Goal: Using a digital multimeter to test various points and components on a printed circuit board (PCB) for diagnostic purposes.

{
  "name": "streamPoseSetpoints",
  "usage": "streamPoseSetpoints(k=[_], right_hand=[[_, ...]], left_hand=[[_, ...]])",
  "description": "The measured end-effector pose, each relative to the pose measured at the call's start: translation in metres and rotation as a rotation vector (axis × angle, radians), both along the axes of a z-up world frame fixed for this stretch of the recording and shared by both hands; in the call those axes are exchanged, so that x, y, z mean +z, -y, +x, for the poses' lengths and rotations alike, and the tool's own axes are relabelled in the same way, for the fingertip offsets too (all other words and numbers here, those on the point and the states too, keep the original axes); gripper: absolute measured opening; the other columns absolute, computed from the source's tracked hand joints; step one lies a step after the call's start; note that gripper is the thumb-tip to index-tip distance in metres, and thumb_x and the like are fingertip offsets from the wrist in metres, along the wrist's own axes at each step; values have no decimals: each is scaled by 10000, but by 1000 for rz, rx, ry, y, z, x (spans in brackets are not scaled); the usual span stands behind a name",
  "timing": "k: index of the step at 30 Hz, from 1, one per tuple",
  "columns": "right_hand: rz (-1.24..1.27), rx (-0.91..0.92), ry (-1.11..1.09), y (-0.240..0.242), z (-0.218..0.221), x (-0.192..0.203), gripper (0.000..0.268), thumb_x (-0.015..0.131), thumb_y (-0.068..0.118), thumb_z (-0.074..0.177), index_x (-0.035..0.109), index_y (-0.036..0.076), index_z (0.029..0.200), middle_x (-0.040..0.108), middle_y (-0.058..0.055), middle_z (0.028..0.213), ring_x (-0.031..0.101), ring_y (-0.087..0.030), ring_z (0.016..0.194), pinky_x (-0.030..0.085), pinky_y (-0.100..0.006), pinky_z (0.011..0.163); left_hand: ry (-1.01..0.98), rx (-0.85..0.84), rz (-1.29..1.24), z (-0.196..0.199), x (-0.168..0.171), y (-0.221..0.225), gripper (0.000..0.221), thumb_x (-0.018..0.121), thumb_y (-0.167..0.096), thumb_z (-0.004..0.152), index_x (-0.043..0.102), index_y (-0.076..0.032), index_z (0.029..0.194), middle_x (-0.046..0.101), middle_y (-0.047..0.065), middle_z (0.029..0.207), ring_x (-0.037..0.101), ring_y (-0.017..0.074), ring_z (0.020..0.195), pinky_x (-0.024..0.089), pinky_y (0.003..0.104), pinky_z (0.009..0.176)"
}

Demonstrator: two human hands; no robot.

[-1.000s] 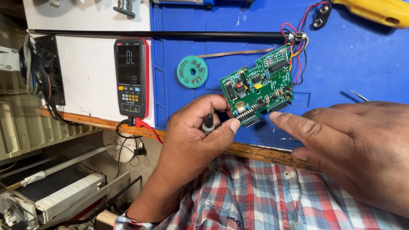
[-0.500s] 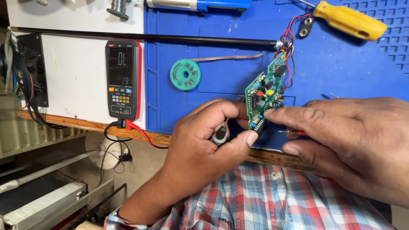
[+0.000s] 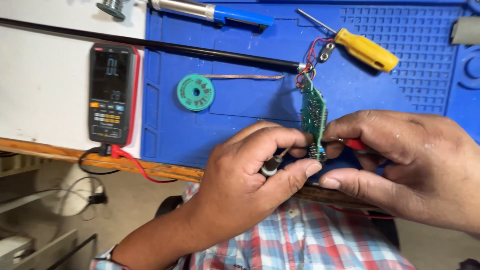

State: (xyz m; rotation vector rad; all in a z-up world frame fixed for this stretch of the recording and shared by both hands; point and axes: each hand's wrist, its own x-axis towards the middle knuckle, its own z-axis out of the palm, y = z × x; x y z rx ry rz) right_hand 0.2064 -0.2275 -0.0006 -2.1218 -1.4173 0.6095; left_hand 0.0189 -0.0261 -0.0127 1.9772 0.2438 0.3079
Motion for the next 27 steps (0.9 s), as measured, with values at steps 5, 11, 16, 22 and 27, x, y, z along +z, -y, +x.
streamPoseSetpoints(k=[5, 11, 16, 22, 27], right_hand=[[-101, -96, 55, 5, 7, 7, 469, 998, 506, 817, 865, 269, 1198, 778, 112, 772, 667, -104, 592, 538, -291, 618], [-127, -189, -180, 5, 17, 16, 343, 969, 290, 849, 877, 124, 1135, 650, 47, 759, 565, -107, 684, 477, -267, 650], [-58, -244, -491, 16, 29, 8, 360, 920, 116, 892, 840, -1, 1223, 689, -12, 868, 612, -120, 800, 530, -253, 734], [-78, -174, -541, 13, 42, 10, 481, 884, 87, 919, 827, -9, 1387, 860, -55, 1177, 727, -137, 953, 621, -288, 873], [-142, -223, -599, 15, 49, 13, 537, 904, 58, 900, 835, -47, 1422, 786, -57, 1050, 763, -168, 1003, 664, -309, 893]], left_hand=[[123, 3, -9, 9, -10, 5, 233, 752, -163, 1134, 763, -52, 1339, 863, 119, 1257, 874, 279, 1149, 704, 397, 1019], [131, -3, -22, 16, -18, 7, 277, 723, -180, 1134, 753, -93, 1396, 833, 52, 1207, 848, 232, 1070, 687, 396, 880], [157, 14, -36, 23, -31, 9, 276, 711, -194, 1116, 754, -102, 1373, 858, 62, 1267, 851, 271, 1128, 681, 436, 885], [191, 25, -86, 27, -38, 8, 266, 720, -184, 1105, 772, -91, 1349, 858, 62, 1241, 857, 259, 1107, 689, 421, 909], [181, 16, -39, 27, -41, 9, 338, 733, -191, 1101, 753, -85, 1421, 817, 53, 1148, 824, 288, 987, 643, 480, 724]])
